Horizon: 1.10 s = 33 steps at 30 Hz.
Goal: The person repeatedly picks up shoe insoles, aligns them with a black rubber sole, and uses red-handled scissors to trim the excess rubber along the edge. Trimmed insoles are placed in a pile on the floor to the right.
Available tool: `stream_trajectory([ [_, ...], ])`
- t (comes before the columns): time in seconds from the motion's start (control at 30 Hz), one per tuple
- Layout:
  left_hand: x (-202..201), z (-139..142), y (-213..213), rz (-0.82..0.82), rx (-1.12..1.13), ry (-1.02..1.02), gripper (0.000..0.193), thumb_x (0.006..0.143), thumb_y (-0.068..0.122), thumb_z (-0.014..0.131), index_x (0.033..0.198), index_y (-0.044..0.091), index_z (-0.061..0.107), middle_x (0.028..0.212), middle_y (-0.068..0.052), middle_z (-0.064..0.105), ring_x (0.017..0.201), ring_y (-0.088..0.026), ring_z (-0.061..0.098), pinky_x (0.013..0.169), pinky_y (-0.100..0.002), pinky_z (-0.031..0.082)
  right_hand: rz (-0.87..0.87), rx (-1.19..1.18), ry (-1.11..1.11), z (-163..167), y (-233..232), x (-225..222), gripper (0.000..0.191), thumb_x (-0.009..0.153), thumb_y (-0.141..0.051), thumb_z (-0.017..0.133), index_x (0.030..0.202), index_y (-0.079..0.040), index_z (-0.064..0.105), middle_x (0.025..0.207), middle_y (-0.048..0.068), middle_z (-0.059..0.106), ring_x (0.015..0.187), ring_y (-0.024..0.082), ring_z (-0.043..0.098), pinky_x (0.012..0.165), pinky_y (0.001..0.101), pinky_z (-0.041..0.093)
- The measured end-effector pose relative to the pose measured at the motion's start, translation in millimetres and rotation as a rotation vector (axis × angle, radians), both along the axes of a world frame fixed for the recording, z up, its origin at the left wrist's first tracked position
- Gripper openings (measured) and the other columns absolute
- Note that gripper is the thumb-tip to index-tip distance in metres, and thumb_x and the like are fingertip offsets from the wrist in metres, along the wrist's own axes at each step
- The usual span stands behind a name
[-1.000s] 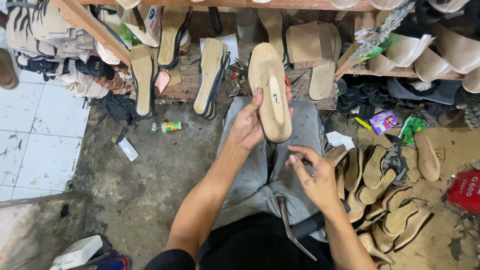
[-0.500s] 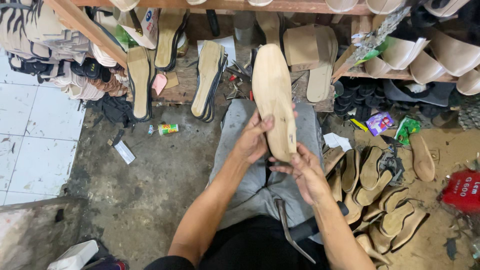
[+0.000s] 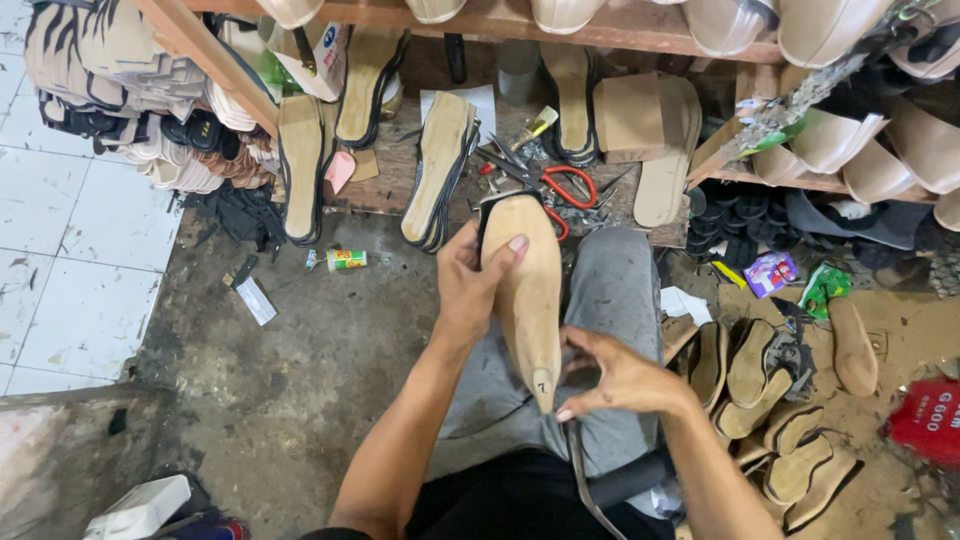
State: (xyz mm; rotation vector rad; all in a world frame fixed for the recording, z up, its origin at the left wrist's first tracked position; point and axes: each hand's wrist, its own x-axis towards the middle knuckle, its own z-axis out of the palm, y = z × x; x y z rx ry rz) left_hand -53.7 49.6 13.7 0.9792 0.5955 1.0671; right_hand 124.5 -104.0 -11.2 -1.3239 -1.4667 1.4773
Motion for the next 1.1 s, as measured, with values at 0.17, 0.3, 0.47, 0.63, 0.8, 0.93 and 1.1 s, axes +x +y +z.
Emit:
stream_trajectory([
  [0.17, -15.8, -9.7, -20.5, 0.05, -0.128, 0.02, 0.027, 0.09, 0.004, 0.076, 0.114, -0.006, 0.069, 0.102, -0.009, 0.075, 0.088, -0.012, 0.07, 0.08, -0.028, 0.058, -0.395, 0.193, -0.39, -29.7, 107.9, 53.6, 0.02, 0.092, -0.009, 0.069, 0.111, -0.002, 0.069, 0.109, 0.011, 0.074, 0.102, 0.026, 0.072, 0.09, 0.0361, 0.057],
  [0.3, -19.9, -20.5, -36.8, 0.059, -0.288, 0.009, 0.027, 0.089, 0.005, 0.076, 0.112, -0.007, 0.07, 0.099, -0.01, 0.076, 0.083, -0.013, 0.071, 0.076, -0.027, 0.058, -0.406, 0.477, -0.885, -70.7, 177.2, 58.1, 0.034, 0.076, -0.004, 0.075, 0.109, 0.002, 0.068, 0.111, 0.026, 0.066, 0.104, 0.047, 0.064, 0.089, 0.0498, 0.053],
  [0.47, -32.4, -27.3, -46.1, 0.084, -0.391, 0.008, 0.026, 0.089, 0.008, 0.076, 0.11, -0.006, 0.071, 0.096, -0.009, 0.076, 0.079, -0.013, 0.071, 0.072, -0.028, 0.058, -0.329, 0.43, -0.961, -91.7, 199.9, 51.8, 0.044, 0.066, -0.003, 0.077, 0.109, -0.001, 0.069, 0.112, 0.026, 0.063, 0.102, 0.046, 0.064, 0.091, 0.0512, 0.052],
  [0.63, -37.3, -30.4, -46.2, 0.036, -0.445, 0.025, 0.025, 0.09, 0.012, 0.074, 0.108, -0.006, 0.072, 0.092, -0.009, 0.075, 0.075, -0.013, 0.07, 0.068, -0.028, 0.058, -0.445, 0.411, -0.864, -81.1, 198.6, 54.7, 0.037, 0.07, 0.002, 0.075, 0.105, -0.002, 0.063, 0.107, 0.025, 0.063, 0.097, 0.045, 0.065, 0.085, 0.0502, 0.054],
  [0.8, -35.7, -26.2, -39.0, 0.009, -0.426, -0.006, 0.025, 0.091, 0.012, 0.074, 0.108, -0.006, 0.071, 0.092, -0.009, 0.075, 0.074, -0.014, 0.07, 0.068, -0.029, 0.058, -0.663, 0.24, -0.394, -47.8, 160.9, 54.4, 0.049, 0.07, 0.004, 0.08, 0.109, -0.004, 0.05, 0.084, 0.007, 0.062, 0.076, 0.02, 0.066, 0.067, 0.0343, 0.054],
  [0.93, -36.5, -16.3, -36.1, -0.047, -0.383, -0.046, 0.024, 0.092, 0.01, 0.073, 0.11, -0.006, 0.071, 0.094, -0.01, 0.076, 0.076, -0.014, 0.072, 0.07, -0.029, 0.059, -0.612, 0.033, -0.067, -18.4, 84.6, 30.8, 0.031, 0.085, -0.007, 0.085, 0.099, -0.002, 0.057, 0.076, 0.006, 0.056, 0.061, 0.013, 0.051, 0.052, 0.0275, 0.04],
  [1.1, -33.4, -4.3, -35.2, -0.13, -0.345, -0.071, 0.023, 0.091, 0.006, 0.072, 0.111, -0.005, 0.068, 0.096, -0.011, 0.076, 0.079, -0.015, 0.073, 0.072, -0.03, 0.06, -0.338, -0.052, 0.078, 23.7, 4.0, -8.8, 0.026, 0.088, -0.016, 0.069, 0.107, -0.003, 0.056, 0.084, 0.009, 0.059, 0.074, 0.017, 0.058, 0.065, 0.0315, 0.05],
])
